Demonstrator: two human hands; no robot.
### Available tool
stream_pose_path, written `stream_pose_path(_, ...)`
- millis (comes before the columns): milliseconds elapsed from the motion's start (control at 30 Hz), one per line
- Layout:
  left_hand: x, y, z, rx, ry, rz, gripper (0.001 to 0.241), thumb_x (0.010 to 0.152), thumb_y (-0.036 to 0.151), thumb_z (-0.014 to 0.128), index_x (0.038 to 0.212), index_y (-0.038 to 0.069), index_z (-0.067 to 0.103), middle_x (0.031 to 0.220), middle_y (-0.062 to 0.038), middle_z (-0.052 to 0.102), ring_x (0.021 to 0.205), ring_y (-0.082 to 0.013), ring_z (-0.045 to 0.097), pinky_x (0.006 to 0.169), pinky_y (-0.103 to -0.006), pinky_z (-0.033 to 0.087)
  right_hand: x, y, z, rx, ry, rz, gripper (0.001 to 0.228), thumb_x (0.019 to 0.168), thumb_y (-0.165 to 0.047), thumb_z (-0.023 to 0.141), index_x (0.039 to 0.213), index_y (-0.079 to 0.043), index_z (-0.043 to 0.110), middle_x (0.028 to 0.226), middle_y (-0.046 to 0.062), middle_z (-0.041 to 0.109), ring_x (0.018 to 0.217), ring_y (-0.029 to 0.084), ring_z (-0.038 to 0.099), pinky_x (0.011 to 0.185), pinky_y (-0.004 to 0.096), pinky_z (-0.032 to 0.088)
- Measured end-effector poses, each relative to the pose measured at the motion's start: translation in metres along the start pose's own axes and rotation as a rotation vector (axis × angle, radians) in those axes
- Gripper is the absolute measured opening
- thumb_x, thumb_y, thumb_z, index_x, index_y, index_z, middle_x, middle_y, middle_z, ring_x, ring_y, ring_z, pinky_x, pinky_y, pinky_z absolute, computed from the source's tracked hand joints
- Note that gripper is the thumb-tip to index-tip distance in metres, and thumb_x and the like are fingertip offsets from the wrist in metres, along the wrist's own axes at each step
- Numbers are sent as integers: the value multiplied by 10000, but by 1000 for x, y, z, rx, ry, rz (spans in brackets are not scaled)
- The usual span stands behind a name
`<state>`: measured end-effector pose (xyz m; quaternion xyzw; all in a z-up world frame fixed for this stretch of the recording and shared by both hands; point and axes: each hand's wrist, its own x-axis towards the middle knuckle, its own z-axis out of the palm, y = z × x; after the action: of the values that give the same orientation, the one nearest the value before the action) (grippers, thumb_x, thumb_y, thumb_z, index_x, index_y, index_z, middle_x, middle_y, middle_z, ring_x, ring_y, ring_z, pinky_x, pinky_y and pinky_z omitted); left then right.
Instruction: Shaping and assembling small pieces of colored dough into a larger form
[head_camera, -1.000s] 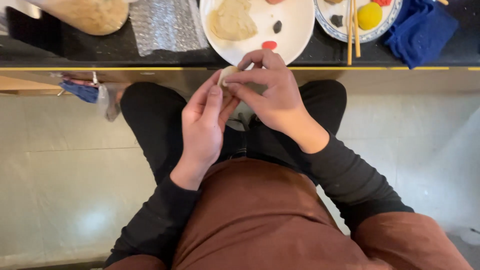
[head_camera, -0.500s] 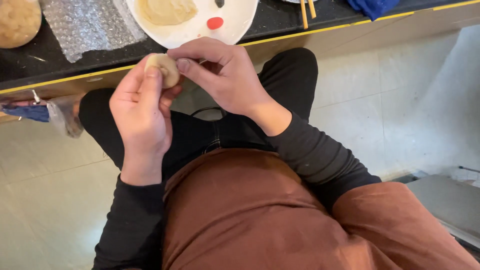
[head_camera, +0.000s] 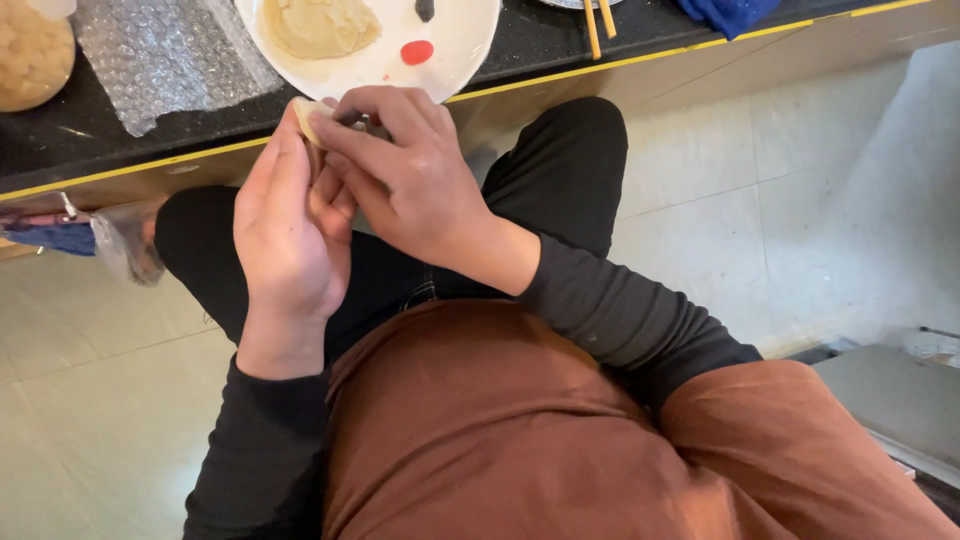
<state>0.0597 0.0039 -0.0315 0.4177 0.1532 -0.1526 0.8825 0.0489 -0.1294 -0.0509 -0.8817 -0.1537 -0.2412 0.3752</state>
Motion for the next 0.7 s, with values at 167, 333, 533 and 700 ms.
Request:
stream_pose_path(167,15,-2,-8,-80,46,105,491,991,106,608,1432,-90,521,1312,-244,690,1100,-256,734,954,-289,639,14,8,-22,211,-86,-57,285,1101,-85,612,1384,-119,599,1317,98,639,1138,293,664,1017,418,529)
stream_pose_path(333,2,0,1,19,-174,87,375,1020,121,639,1366,-22,612,1335,-160,683,1249,-274,681,1122,-368,591,31,21,-27,264,-188,-186,325,1205,-231,530,1517,-158,471,1462,136,551,1393,317,606,1241,447,535)
stream_pose_path(533,-9,21,0,-331,-286,-275,195,1049,181,486,1180,97,604,1019,-5,638,986,-135,615,1035,-330,438,46,28,-13,118,-141,-336,482,1132,-440,324,1362,-129,610,1393,-10,658,1390,365,549,1156,612,442)
stream_pose_path(700,-27,35,31,54,-401,-142,827,935,606,299,1535,51,429,1544,-166,537,1408,-274,538,1156,-401,428,71,3,-16,272,155,-40,381,1025,-329,526,728,-159,695,742,-74,719,709,125,685,932,338,373)
